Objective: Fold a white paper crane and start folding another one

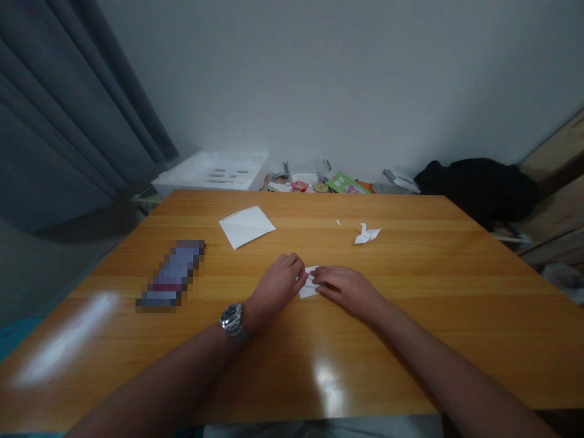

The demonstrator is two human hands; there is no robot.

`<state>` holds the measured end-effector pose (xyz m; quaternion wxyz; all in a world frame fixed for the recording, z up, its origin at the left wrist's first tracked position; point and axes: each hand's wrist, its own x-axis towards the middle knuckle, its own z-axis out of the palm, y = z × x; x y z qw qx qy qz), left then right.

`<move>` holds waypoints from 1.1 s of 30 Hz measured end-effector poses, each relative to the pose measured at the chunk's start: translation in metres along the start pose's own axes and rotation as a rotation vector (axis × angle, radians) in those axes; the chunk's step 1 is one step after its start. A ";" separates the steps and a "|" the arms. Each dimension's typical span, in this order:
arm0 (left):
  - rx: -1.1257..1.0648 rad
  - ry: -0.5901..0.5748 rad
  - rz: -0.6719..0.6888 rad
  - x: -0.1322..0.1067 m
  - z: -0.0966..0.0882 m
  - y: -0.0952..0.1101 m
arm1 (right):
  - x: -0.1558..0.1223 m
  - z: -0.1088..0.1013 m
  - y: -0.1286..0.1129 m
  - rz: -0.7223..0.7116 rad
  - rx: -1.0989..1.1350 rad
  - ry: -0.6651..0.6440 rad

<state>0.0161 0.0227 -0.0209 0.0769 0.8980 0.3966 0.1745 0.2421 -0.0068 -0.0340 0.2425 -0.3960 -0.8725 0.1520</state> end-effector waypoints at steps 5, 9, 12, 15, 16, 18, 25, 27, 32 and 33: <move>-0.042 -0.007 0.023 -0.004 -0.007 0.000 | -0.001 0.000 0.009 -0.073 -0.032 0.019; -0.082 -0.097 0.198 -0.008 -0.009 -0.003 | -0.002 -0.004 0.018 -0.070 -0.092 0.052; -0.047 -0.137 0.238 -0.012 -0.008 -0.003 | -0.002 -0.005 0.024 -0.044 -0.182 0.075; -0.009 -0.119 0.248 -0.015 -0.006 0.000 | -0.002 -0.005 0.028 -0.010 -0.229 0.093; 0.000 -0.104 0.250 -0.016 -0.006 0.001 | -0.002 -0.005 0.028 -0.003 -0.233 0.094; 0.019 -0.102 0.245 -0.018 -0.007 0.006 | -0.003 -0.005 0.027 -0.006 -0.233 0.088; 0.076 -0.144 0.120 -0.024 -0.008 0.022 | -0.009 -0.014 0.024 -0.056 -0.186 -0.004; 0.073 -0.145 0.117 -0.024 -0.007 0.024 | -0.010 -0.016 0.025 -0.062 -0.172 -0.035; 0.079 -0.146 0.109 -0.024 -0.003 0.024 | -0.006 -0.024 0.025 -0.053 -0.154 -0.108; 0.083 -0.143 0.111 -0.024 -0.003 0.025 | -0.006 -0.026 0.024 -0.053 -0.147 -0.129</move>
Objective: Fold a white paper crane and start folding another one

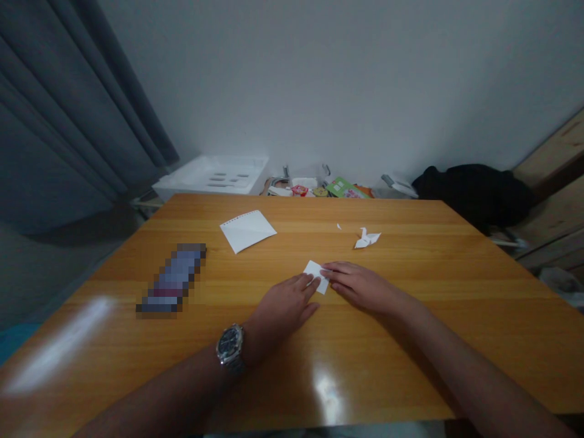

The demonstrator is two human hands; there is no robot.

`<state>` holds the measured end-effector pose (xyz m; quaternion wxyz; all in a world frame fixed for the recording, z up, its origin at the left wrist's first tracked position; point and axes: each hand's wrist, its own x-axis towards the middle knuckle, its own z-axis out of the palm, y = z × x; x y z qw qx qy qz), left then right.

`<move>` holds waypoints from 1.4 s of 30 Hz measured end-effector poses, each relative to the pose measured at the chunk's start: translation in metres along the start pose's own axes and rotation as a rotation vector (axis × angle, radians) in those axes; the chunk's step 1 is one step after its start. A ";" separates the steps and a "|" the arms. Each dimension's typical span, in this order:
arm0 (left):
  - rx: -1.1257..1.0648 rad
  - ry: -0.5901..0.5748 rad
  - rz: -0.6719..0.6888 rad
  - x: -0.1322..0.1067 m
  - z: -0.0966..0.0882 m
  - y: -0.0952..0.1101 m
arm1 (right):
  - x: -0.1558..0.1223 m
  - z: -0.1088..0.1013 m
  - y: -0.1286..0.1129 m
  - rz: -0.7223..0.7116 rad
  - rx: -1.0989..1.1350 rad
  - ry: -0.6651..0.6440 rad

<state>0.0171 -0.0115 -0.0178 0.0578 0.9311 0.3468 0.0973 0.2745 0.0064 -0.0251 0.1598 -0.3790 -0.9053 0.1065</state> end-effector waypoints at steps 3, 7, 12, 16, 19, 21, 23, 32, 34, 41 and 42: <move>0.014 0.017 0.013 0.001 0.001 0.001 | -0.002 -0.004 0.000 -0.004 0.008 -0.044; 0.025 0.037 0.027 0.002 0.004 0.000 | -0.010 -0.001 0.004 0.049 -0.049 -0.019; 0.042 0.029 0.027 0.003 0.005 0.000 | -0.016 0.004 0.003 0.133 -0.090 0.003; 0.042 0.004 0.015 0.003 0.001 0.002 | -0.015 0.002 -0.006 0.151 -0.125 -0.011; 0.038 -0.003 0.004 0.003 0.000 0.004 | -0.015 0.000 -0.013 0.108 -0.137 -0.025; 0.039 -0.004 0.000 0.003 0.001 0.004 | -0.015 0.001 -0.015 0.092 -0.144 -0.029; 0.039 -0.005 0.005 0.003 0.001 0.004 | -0.015 0.002 -0.014 0.097 -0.148 -0.029; 0.028 -0.004 0.000 0.004 0.002 0.004 | -0.020 0.002 -0.001 0.176 -0.067 -0.006; 0.027 -0.006 -0.004 0.004 0.003 0.004 | -0.021 0.002 0.001 0.192 -0.059 0.010; 0.039 -0.015 -0.001 0.004 0.000 0.005 | -0.020 0.002 0.001 0.193 -0.081 -0.003; 0.038 -0.017 -0.002 0.004 -0.001 0.005 | -0.020 0.001 0.000 0.178 -0.095 -0.014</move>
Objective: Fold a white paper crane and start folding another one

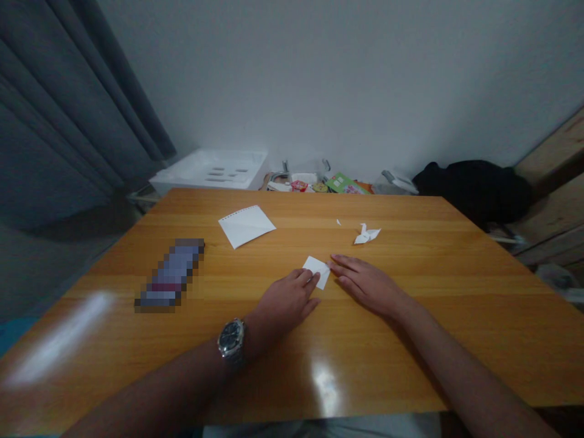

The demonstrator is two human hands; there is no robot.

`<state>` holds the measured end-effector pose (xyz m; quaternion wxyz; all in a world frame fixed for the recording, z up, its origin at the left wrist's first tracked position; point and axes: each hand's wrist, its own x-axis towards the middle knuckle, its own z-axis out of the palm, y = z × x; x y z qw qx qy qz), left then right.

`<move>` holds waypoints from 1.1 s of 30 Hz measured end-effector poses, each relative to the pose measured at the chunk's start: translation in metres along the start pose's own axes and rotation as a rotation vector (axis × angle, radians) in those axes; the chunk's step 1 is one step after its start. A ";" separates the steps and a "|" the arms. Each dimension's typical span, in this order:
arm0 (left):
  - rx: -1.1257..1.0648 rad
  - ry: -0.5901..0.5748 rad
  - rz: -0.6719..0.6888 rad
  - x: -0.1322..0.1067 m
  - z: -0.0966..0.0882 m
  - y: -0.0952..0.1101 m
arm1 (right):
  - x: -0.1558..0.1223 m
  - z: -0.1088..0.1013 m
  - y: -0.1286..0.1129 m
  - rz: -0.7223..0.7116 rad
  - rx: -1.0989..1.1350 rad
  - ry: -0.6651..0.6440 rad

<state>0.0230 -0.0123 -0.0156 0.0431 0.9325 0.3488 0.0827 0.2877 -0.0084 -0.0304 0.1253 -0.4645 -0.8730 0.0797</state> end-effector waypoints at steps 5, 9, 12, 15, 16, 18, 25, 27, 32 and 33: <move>0.007 -0.012 0.002 0.000 0.001 0.000 | -0.003 -0.002 -0.005 -0.045 -0.051 -0.045; 0.024 -0.007 -0.001 0.001 0.001 0.000 | -0.003 0.001 -0.004 -0.013 -0.057 -0.045; 0.047 -0.006 0.002 0.001 0.000 0.001 | -0.002 0.002 -0.003 -0.015 -0.063 -0.040; 0.045 -0.001 -0.004 0.001 -0.001 0.001 | -0.001 0.003 -0.002 -0.011 -0.046 -0.027; 0.040 0.002 -0.008 0.001 -0.001 0.001 | -0.001 0.003 -0.002 -0.009 -0.036 -0.020; 0.033 0.012 -0.016 0.000 -0.001 0.001 | -0.001 0.003 -0.001 -0.005 -0.014 -0.009; 0.015 0.033 0.003 0.000 0.001 -0.002 | 0.000 0.005 0.004 0.000 0.027 0.011; 0.002 0.027 0.007 0.000 0.002 -0.002 | 0.000 0.004 0.003 -0.003 0.016 0.009; -0.003 0.020 0.001 0.000 0.003 -0.003 | 0.002 0.000 -0.007 -0.040 -0.057 0.006; 0.000 0.020 0.001 0.000 0.003 -0.002 | 0.003 0.000 -0.010 -0.052 -0.075 -0.003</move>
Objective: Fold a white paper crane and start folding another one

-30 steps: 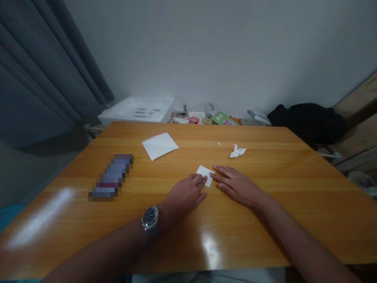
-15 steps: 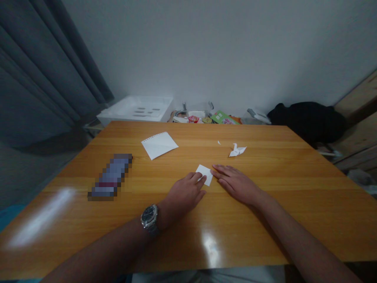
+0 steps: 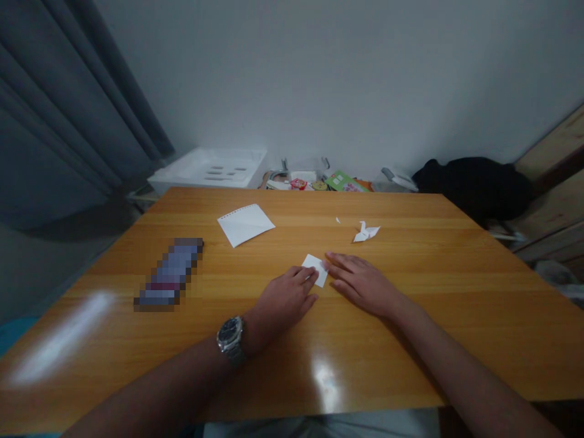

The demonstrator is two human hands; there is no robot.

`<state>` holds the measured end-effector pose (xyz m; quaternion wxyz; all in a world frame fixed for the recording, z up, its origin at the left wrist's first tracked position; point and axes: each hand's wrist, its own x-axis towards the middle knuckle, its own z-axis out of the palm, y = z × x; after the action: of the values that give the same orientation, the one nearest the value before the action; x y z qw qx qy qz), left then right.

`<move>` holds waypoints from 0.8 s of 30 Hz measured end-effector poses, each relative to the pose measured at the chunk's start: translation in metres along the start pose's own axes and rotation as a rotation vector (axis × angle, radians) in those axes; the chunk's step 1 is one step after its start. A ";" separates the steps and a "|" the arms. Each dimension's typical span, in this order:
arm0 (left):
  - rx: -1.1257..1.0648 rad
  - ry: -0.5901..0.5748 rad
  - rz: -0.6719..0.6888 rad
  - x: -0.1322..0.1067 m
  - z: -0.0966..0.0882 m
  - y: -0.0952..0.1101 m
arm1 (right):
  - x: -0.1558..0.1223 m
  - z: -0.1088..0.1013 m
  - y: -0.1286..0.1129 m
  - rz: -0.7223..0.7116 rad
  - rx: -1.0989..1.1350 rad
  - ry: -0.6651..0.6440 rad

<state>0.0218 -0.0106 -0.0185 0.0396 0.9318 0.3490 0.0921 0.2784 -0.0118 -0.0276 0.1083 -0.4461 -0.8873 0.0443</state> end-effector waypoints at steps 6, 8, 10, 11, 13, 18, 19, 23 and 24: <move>0.012 -0.001 -0.007 0.000 -0.001 0.002 | 0.001 0.007 -0.007 -0.039 0.002 -0.043; 0.004 0.000 -0.011 -0.001 -0.001 0.001 | 0.000 0.008 -0.007 -0.037 0.011 -0.048; -0.003 -0.002 -0.010 -0.001 -0.001 0.000 | 0.000 0.007 -0.007 -0.023 0.015 -0.057; -0.008 -0.005 -0.008 -0.001 -0.001 -0.001 | 0.000 0.006 -0.007 -0.014 0.016 -0.063; -0.020 -0.014 0.002 -0.001 -0.002 -0.002 | 0.000 0.005 -0.009 0.001 0.021 -0.071; -0.037 -0.030 0.008 -0.002 -0.004 -0.004 | 0.000 0.005 -0.012 0.010 0.018 -0.060; -0.037 -0.027 0.009 -0.002 -0.004 -0.005 | 0.000 0.005 -0.012 0.014 0.015 -0.061; -0.055 -0.039 0.051 -0.003 -0.008 -0.009 | 0.000 0.006 -0.013 0.023 0.007 -0.070; -0.065 -0.046 0.062 -0.003 -0.010 -0.010 | 0.000 0.006 -0.013 0.023 0.007 -0.071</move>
<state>0.0109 -0.0052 -0.0110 0.0750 0.9422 0.3158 0.0831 0.2672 -0.0191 -0.0311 0.0776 -0.4542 -0.8852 0.0644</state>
